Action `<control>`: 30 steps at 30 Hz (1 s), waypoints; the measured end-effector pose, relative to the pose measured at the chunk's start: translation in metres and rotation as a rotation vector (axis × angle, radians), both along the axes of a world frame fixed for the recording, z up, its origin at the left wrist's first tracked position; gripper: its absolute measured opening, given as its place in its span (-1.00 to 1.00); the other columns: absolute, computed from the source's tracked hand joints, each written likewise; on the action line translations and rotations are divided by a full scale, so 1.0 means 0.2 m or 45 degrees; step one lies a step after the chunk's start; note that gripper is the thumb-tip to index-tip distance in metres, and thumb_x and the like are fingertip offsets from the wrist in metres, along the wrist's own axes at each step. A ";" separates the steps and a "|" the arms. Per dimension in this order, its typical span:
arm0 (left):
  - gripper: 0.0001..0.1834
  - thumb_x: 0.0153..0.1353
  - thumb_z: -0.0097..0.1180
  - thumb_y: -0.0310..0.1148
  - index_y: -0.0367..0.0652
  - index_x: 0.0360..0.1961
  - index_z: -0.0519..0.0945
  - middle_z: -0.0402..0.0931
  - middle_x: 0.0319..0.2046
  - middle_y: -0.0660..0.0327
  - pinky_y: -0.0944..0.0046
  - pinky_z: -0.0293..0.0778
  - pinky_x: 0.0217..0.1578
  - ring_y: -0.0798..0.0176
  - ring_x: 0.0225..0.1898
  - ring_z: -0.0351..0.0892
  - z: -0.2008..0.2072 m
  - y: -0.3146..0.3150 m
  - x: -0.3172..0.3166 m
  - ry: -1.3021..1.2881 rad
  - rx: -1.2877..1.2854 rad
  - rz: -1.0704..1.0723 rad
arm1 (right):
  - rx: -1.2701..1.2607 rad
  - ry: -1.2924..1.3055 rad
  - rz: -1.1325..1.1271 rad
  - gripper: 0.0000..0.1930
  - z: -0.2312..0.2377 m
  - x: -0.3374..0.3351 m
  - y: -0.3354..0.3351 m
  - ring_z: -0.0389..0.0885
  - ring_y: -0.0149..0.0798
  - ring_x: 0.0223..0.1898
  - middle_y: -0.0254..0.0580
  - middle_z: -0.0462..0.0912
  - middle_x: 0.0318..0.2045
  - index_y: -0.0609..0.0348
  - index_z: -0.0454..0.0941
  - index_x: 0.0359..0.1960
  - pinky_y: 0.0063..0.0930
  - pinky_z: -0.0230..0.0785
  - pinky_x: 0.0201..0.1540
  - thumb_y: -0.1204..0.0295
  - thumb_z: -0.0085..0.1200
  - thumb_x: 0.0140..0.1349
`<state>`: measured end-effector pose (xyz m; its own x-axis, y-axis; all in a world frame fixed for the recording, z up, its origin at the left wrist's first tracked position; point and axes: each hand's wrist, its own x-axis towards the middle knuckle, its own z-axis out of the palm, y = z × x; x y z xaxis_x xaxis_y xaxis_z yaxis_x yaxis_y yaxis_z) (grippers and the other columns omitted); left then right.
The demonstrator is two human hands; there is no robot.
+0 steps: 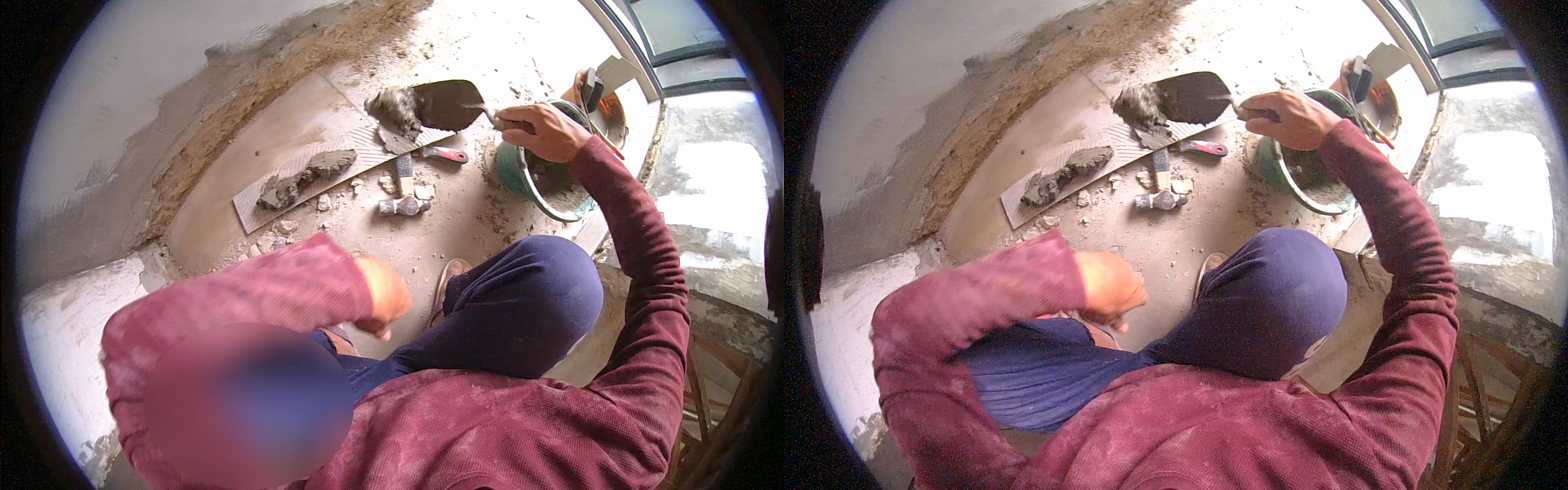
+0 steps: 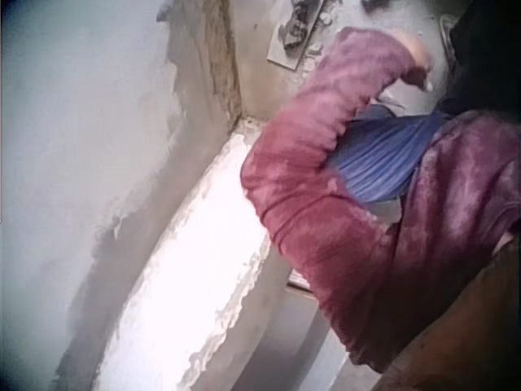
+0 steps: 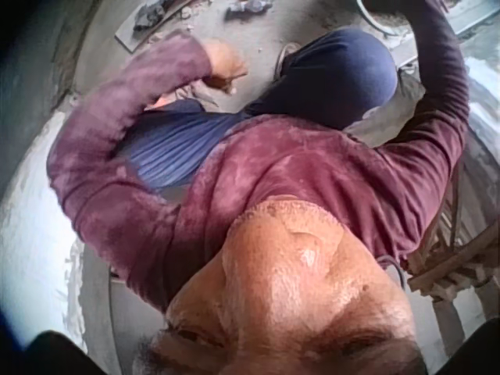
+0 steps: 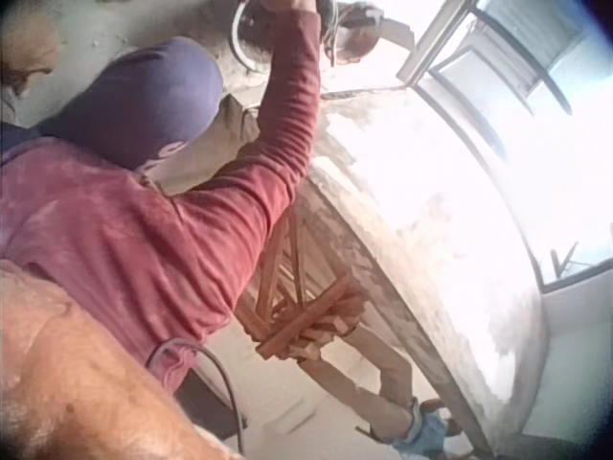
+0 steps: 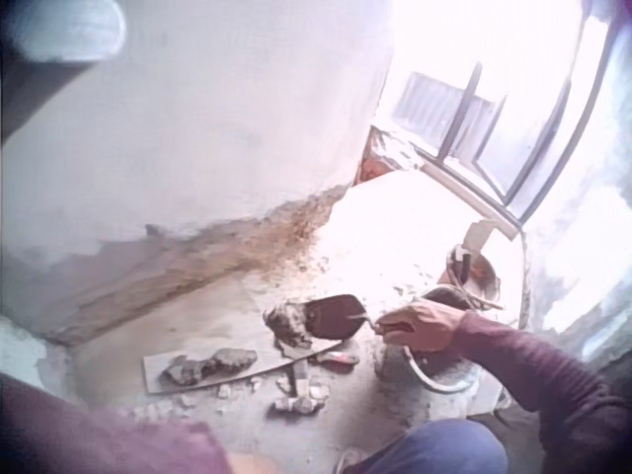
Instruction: The person sits on the floor and uses a hammer and a red tile leveling clip to secure a floor tile. They then scoop cement from a bucket using a trowel and spread it onto the back of a second tile.
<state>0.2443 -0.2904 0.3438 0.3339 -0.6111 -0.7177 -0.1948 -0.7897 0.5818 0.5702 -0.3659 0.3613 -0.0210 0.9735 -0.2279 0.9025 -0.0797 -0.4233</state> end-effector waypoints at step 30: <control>-0.70 -0.03 0.34 -0.16 -0.11 -0.34 0.69 0.68 -0.35 0.06 0.00 0.59 -0.21 -0.07 -0.21 0.69 0.19 0.03 -0.21 -0.156 -0.201 0.072 | -0.493 0.515 -0.598 -0.68 -0.52 -0.64 -0.22 0.61 -0.08 -0.45 -0.04 0.50 -0.58 0.31 0.50 -0.07 -0.22 0.47 -0.30 0.26 -0.13 0.46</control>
